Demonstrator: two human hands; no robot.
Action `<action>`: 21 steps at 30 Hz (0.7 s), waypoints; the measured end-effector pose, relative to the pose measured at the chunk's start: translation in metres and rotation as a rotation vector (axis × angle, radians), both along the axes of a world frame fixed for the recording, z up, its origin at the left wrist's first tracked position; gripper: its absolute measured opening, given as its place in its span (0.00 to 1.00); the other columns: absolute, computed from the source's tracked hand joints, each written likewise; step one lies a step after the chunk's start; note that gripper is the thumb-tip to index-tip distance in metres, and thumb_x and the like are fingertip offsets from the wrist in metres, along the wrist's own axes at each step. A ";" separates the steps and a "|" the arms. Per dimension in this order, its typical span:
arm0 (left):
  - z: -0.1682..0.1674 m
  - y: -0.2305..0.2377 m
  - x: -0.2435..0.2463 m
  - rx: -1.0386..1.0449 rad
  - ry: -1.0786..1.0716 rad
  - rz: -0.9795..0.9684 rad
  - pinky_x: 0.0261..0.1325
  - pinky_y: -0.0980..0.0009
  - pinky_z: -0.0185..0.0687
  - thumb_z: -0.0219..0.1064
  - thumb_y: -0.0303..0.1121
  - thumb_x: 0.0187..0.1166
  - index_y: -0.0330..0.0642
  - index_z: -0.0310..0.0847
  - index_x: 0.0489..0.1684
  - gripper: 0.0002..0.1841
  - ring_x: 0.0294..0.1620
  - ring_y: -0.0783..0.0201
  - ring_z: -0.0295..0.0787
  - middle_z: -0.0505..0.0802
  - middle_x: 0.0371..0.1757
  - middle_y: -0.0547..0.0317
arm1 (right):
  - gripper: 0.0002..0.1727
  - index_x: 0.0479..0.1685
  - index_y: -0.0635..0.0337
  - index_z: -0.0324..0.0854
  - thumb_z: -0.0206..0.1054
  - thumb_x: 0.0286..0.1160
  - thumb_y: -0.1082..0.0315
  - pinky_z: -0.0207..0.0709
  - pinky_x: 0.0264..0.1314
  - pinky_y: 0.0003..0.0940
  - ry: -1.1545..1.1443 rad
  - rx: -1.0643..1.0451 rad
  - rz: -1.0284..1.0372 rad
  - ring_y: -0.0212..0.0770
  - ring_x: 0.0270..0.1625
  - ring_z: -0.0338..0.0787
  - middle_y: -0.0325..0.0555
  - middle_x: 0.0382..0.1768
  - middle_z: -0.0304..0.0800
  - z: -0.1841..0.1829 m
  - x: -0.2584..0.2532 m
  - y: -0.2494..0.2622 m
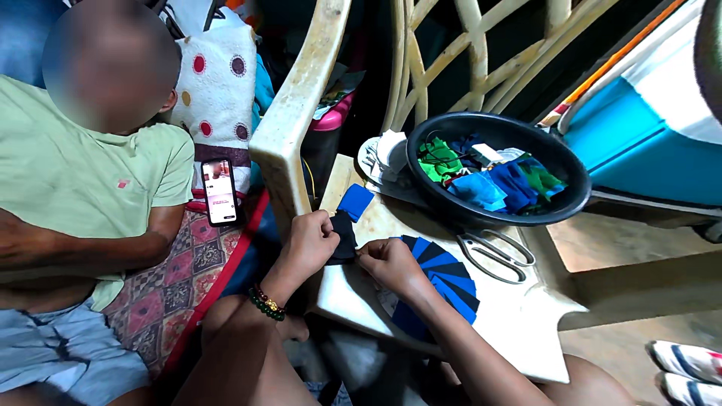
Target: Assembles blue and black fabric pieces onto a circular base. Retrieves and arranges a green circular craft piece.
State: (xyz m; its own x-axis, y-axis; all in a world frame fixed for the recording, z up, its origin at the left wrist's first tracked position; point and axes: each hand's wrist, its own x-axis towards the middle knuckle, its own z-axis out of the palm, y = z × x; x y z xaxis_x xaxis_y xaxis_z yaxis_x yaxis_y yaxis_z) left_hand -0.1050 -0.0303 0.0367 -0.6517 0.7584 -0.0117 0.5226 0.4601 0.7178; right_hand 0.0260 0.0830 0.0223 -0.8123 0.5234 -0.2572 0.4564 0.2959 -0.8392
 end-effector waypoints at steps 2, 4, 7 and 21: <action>0.001 0.000 0.000 -0.015 -0.021 -0.005 0.34 0.69 0.74 0.67 0.24 0.77 0.32 0.84 0.34 0.04 0.26 0.68 0.76 0.84 0.27 0.55 | 0.08 0.39 0.67 0.88 0.63 0.76 0.74 0.75 0.37 0.33 0.131 0.262 -0.007 0.33 0.30 0.82 0.46 0.29 0.87 -0.002 0.004 -0.005; 0.003 0.000 0.000 -0.034 -0.039 -0.014 0.36 0.68 0.76 0.67 0.24 0.77 0.32 0.85 0.37 0.04 0.28 0.67 0.77 0.85 0.29 0.54 | 0.09 0.37 0.70 0.91 0.64 0.67 0.78 0.82 0.39 0.38 0.433 0.539 -0.004 0.42 0.32 0.89 0.53 0.31 0.91 -0.017 0.003 -0.007; 0.004 0.001 0.001 -0.036 -0.046 -0.028 0.39 0.68 0.77 0.68 0.23 0.77 0.30 0.87 0.37 0.04 0.30 0.66 0.79 0.87 0.30 0.52 | 0.11 0.36 0.70 0.93 0.64 0.64 0.84 0.87 0.55 0.43 0.663 0.657 0.132 0.55 0.47 0.95 0.60 0.42 0.95 -0.025 -0.005 -0.008; -0.005 0.000 0.002 0.129 0.020 -0.006 0.39 0.67 0.79 0.65 0.23 0.79 0.31 0.84 0.35 0.05 0.31 0.64 0.83 0.88 0.33 0.50 | 0.11 0.38 0.71 0.93 0.63 0.69 0.84 0.82 0.65 0.51 0.543 0.636 0.247 0.64 0.58 0.91 0.67 0.54 0.92 -0.046 -0.015 -0.009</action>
State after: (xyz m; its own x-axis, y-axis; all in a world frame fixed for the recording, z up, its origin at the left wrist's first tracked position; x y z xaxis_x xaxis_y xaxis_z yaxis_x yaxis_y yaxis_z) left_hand -0.1027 -0.0307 0.0318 -0.6461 0.7567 0.0996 0.5400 0.3610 0.7603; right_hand 0.0108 0.0738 -0.0233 -0.8467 0.2292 0.4802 -0.0981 0.8198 -0.5642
